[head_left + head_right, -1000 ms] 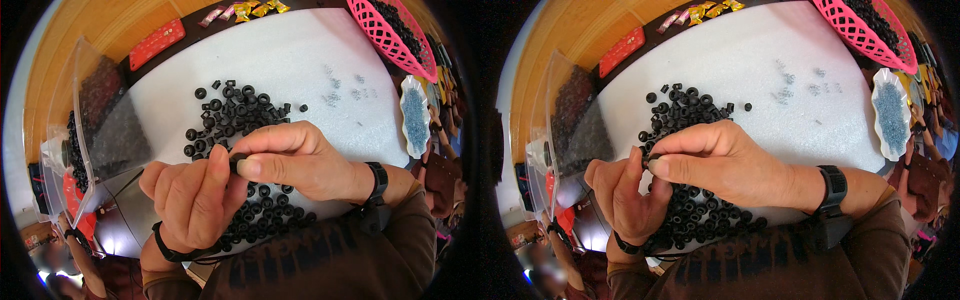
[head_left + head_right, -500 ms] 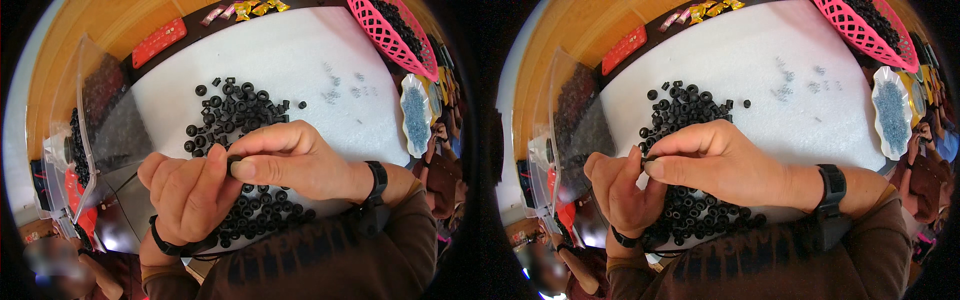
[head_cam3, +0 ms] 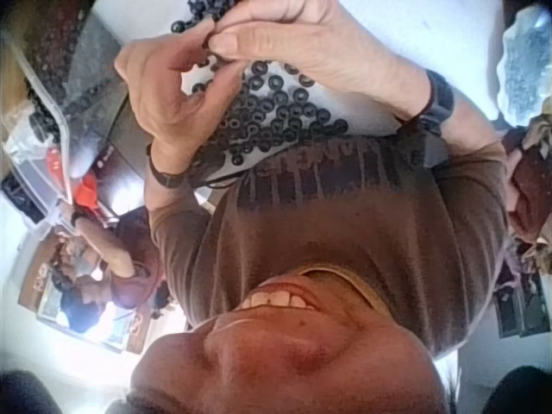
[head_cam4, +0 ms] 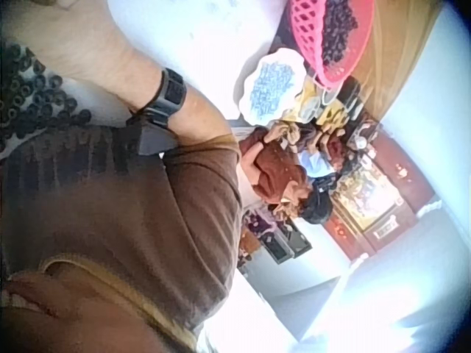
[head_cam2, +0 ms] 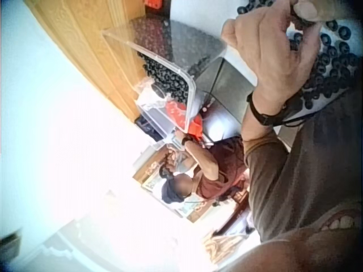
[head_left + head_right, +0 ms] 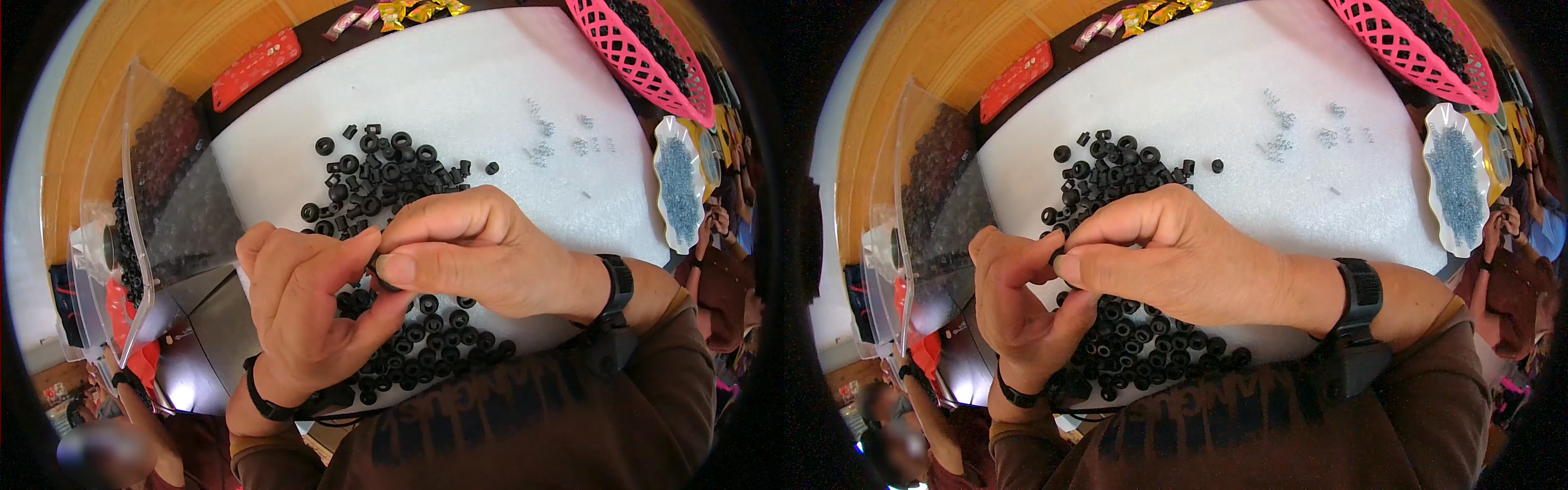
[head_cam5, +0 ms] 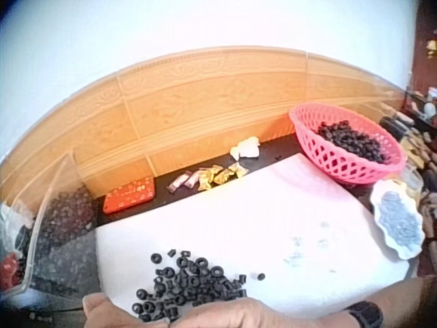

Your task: Assembling small black rubber gaskets into black plastic circular housings.

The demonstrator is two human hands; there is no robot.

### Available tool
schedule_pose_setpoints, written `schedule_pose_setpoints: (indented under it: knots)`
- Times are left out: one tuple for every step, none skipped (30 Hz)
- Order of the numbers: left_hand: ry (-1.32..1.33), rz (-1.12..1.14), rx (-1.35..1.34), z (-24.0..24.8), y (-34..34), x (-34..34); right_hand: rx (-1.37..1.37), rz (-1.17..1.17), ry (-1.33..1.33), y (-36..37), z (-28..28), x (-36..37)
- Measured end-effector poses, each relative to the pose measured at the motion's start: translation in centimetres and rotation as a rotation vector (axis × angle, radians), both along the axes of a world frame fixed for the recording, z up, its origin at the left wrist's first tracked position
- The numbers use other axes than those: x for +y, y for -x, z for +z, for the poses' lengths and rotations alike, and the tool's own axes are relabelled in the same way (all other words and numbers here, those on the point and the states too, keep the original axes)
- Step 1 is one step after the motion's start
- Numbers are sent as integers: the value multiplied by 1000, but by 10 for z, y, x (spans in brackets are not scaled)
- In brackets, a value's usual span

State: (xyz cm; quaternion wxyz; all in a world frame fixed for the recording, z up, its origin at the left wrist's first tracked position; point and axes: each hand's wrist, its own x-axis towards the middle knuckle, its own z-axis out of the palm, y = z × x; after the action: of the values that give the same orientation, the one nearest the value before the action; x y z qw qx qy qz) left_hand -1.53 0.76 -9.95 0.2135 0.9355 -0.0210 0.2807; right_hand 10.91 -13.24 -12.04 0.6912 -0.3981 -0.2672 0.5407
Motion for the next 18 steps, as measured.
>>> schedule_pose_setpoints:
  knots:
    - [1,0,0,-1,0,0,0,0,1,0,0,0]
    - [-5,1,-10,-2,-1,0,-12,-6,2,-1,0,-1]
    - [-12,4,-20,-2,-1,0,-25,-11,3,-1,0,-1]
    - [-12,4,-20,-3,-1,0,-25,-10,3,-1,0,0]
    - [-44,3,-32,-3,-1,1,-2,-18,1,0,1,0]
    - [-75,2,-44,-4,-1,1,23,-25,-1,1,1,0]
    - [-75,3,-43,-3,-1,1,24,-23,-1,1,0,1]
    - [-148,1,-64,-3,0,0,47,-27,-3,2,-1,1]
    - [-222,1,-86,-2,1,-1,69,-29,-7,3,-1,1]
    - [-223,4,-85,-2,2,-2,69,-26,-8,3,0,0]
    - [-215,-10,-100,-3,2,-1,56,-21,4,4,1,-1]
    - [-207,-27,-115,-5,1,1,42,-19,15,3,1,0]
    - [-209,-26,-116,-6,0,3,41,-18,13,2,0,0]
    - [-139,-53,-95,-7,-1,5,87,-5,-21,2,-1,0]
    - [-69,-77,-73,-6,-1,6,134,11,-55,2,-1,0]
    - [-70,-73,-73,-5,0,7,135,15,-56,2,2,1]
    - [-63,-75,-63,-4,0,7,158,10,-50,2,8,2]
    - [-55,-81,-56,-3,0,8,180,0,-42,2,11,3]
